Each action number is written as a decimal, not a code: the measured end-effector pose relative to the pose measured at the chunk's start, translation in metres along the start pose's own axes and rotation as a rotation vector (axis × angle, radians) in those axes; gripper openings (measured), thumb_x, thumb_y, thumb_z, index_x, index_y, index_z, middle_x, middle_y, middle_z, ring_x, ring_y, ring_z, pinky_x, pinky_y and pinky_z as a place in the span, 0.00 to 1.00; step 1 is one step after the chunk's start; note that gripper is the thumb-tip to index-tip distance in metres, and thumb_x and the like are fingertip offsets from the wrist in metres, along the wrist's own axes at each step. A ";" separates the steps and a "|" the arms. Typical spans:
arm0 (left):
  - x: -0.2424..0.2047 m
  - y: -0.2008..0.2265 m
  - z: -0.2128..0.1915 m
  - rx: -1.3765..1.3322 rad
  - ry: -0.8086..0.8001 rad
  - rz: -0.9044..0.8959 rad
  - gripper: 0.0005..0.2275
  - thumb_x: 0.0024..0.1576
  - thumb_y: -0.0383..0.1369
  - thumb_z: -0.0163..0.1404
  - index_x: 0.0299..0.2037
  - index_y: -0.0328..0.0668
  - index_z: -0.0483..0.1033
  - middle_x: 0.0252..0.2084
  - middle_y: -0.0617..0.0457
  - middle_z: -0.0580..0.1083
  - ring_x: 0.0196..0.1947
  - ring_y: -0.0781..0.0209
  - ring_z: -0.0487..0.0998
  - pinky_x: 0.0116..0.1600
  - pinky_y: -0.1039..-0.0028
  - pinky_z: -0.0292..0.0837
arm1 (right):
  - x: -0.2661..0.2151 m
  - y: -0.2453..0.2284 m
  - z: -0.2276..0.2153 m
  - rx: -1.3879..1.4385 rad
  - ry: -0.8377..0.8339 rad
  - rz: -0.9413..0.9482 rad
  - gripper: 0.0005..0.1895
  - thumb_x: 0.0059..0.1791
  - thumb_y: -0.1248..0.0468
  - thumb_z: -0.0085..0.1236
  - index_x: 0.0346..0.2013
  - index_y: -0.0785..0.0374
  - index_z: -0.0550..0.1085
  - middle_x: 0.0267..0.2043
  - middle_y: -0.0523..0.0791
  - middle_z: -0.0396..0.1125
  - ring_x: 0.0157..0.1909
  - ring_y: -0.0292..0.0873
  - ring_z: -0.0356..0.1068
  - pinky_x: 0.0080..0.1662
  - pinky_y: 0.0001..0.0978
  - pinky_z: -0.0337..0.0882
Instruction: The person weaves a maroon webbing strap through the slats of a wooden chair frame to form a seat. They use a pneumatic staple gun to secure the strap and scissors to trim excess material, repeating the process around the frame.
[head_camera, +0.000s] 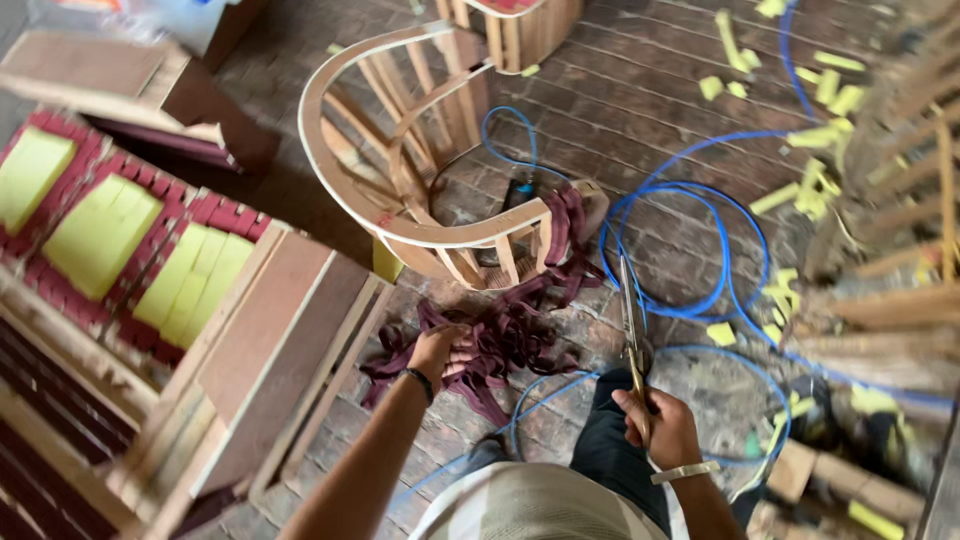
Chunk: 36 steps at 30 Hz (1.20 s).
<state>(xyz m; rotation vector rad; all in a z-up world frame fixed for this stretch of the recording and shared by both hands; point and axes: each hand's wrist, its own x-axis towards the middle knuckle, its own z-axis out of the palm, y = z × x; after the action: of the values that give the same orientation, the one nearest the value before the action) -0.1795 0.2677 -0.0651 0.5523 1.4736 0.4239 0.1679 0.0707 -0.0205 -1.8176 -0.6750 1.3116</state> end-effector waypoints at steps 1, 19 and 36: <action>0.009 0.006 0.008 -0.021 0.047 -0.008 0.12 0.60 0.36 0.47 0.49 0.48 0.80 0.37 0.57 0.80 0.28 0.64 0.79 0.32 0.74 0.71 | 0.025 -0.008 -0.014 -0.067 -0.019 -0.062 0.20 0.45 0.50 0.65 0.26 0.67 0.78 0.15 0.43 0.65 0.15 0.37 0.63 0.21 0.32 0.63; 0.152 0.022 0.230 -0.202 0.052 0.027 0.16 0.59 0.39 0.49 0.55 0.47 0.78 0.49 0.59 0.81 0.46 0.66 0.78 0.42 0.73 0.72 | 0.389 -0.095 -0.129 -1.086 -0.054 -0.707 0.23 0.40 0.40 0.64 0.24 0.57 0.75 0.29 0.50 0.73 0.30 0.60 0.72 0.32 0.55 0.70; 0.382 0.018 0.357 -0.164 0.619 0.155 0.37 0.49 0.44 0.68 0.64 0.31 0.63 0.61 0.41 0.71 0.60 0.54 0.71 0.62 0.67 0.67 | 0.618 -0.039 -0.109 -1.289 -0.289 -0.996 0.15 0.46 0.46 0.62 0.31 0.53 0.77 0.33 0.45 0.72 0.31 0.55 0.73 0.33 0.50 0.71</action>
<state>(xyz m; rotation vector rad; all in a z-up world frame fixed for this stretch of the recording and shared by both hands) 0.2008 0.4733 -0.3595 0.4210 1.9669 0.8866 0.4733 0.5444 -0.2982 -1.5955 -2.5694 0.3541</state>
